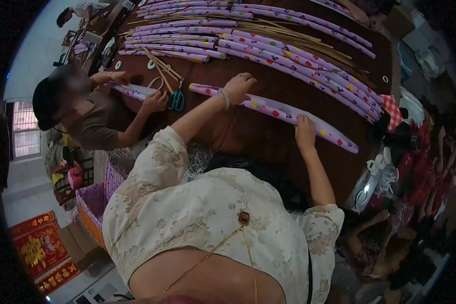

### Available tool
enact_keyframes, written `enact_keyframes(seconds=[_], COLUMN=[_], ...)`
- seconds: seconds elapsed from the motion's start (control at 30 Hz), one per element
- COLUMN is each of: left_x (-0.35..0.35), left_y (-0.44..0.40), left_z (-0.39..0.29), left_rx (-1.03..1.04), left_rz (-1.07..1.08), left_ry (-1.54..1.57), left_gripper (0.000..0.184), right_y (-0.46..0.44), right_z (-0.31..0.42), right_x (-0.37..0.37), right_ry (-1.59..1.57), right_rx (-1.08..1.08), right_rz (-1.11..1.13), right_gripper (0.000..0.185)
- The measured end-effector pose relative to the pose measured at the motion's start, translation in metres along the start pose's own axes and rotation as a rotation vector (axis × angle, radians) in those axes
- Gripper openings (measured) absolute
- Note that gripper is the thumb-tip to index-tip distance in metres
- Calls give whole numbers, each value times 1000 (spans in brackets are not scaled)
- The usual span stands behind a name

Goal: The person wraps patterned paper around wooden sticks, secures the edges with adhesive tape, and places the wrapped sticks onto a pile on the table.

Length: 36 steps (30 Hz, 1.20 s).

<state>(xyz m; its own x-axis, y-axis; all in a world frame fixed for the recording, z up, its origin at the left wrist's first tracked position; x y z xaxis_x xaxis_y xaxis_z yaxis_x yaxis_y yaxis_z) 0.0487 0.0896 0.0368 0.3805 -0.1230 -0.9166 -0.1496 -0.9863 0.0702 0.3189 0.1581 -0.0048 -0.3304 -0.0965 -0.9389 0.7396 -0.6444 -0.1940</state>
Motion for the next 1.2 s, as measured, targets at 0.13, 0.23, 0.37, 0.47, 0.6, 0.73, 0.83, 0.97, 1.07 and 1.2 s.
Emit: enact_keyframes(seconds=[0.13, 0.23, 0.37, 0.47, 0.6, 0.73, 0.83, 0.97, 1.07, 1.2], left_x=[23, 30, 37, 38, 55, 59, 55, 59, 56, 46], left_y=[28, 25, 13, 12, 19, 36, 41, 43, 39, 32], left_z=[-34, -13, 10, 17, 27, 16, 5, 5, 3, -9], left_rx=[-45, -83, -184, -212, -131, -58, -98, -129, -59, -91], left_rz=[-185, -80, 215, 180, 82, -92, -21, -33, -19, 92], left_ry=[128, 39, -246, -106, -52, -47, -91, -38, -147, -366], left_gripper=[24, 31, 48, 40, 31, 26, 28, 38, 39, 36], right_y=[-5, -6, -10, -15, -17, -8, 4, 16, 23, 28], right_z=[2, 2, 4, -2, -10, 3, 0, -3, -5, -3], right_x=[1, 5, 0, 5, 11, -5, -5, -2, 1, 6], right_ry=[-66, -88, -69, -1, -111, -95, -104, -43, -35, 26], right_rx=[46, 42, 63, 37, 125, 239, 216, 231, 220, 212], right_rz=[94, 112, 164, 83, 119, 209, 176, 180, 61, 20], right_gripper=[38, 35, 34, 40, 38, 35, 36, 36, 33, 29])
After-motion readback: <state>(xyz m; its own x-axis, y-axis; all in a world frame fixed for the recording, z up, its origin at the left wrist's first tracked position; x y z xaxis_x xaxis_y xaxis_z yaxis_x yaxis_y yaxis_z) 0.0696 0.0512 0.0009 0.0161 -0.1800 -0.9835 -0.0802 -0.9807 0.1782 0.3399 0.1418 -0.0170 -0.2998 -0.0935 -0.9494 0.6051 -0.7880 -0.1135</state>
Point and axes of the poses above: each hand's wrist, its own y-axis away from the middle knuckle, its own x-axis out of the palm, z = x × y, the point moved 2 cm from there along -y, towards the middle knuckle, and after that the axes turned 6 degrees about y, right-handed, at the moved point
